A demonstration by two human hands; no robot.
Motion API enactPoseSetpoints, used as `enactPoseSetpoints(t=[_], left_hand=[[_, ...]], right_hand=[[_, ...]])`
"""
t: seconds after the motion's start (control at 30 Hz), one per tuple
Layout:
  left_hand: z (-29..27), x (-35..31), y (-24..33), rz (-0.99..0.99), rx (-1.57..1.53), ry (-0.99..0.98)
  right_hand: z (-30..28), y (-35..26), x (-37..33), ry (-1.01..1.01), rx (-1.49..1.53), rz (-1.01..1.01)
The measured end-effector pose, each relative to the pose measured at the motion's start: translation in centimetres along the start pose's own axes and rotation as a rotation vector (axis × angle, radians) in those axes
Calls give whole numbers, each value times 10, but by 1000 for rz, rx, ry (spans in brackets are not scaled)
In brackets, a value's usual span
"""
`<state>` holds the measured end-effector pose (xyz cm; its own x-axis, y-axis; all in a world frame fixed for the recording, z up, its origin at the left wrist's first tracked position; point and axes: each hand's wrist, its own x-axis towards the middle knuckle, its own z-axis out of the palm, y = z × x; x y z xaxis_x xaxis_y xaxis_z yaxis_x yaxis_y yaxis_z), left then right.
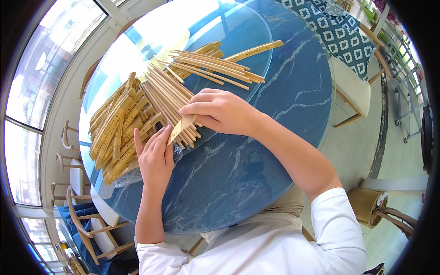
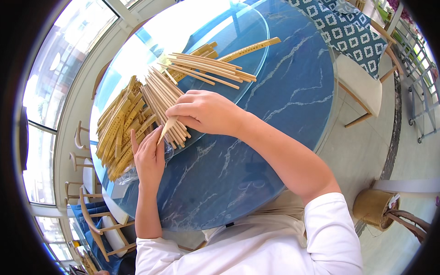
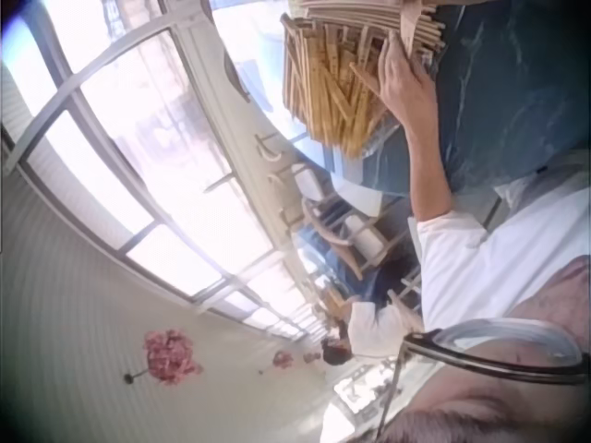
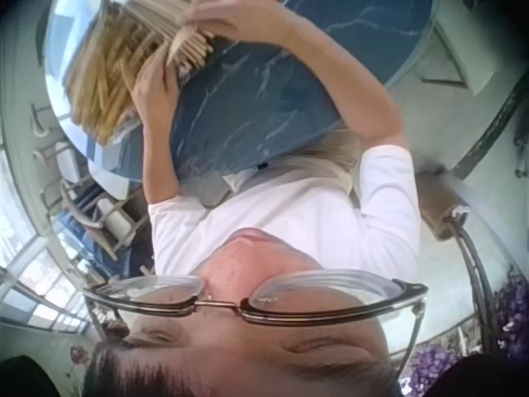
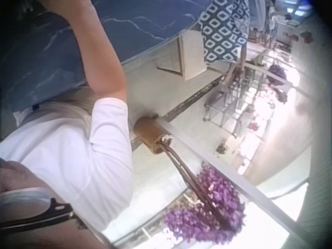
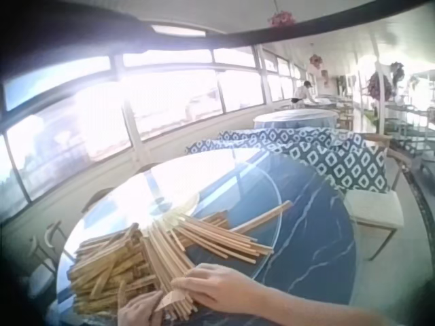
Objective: The person repeatedly picks up pairs of bamboo chopsticks and their paper sleeves from a pile on a blue marble table, inserts the chopsticks into the sleeves, and places the assembled units back on the table. The process is repeated continuously throughout the clip.
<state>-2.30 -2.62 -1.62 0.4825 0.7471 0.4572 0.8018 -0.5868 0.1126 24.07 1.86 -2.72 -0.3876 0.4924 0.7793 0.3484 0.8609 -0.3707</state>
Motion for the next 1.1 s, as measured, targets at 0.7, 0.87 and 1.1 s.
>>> enactPoseSetpoints(t=[0.7, 0.87, 1.1], left_hand=[[14, -3, -5, -55, -194, 76], [8, -7, -8, -63, -188, 74], [8, -5, -11, -70, -233, 80]], right_hand=[[-38, 50, -21, 19, -767, 430], [-49, 36, 0, 189, -344, 551], [-67, 24, 11, 683, 321, 562]])
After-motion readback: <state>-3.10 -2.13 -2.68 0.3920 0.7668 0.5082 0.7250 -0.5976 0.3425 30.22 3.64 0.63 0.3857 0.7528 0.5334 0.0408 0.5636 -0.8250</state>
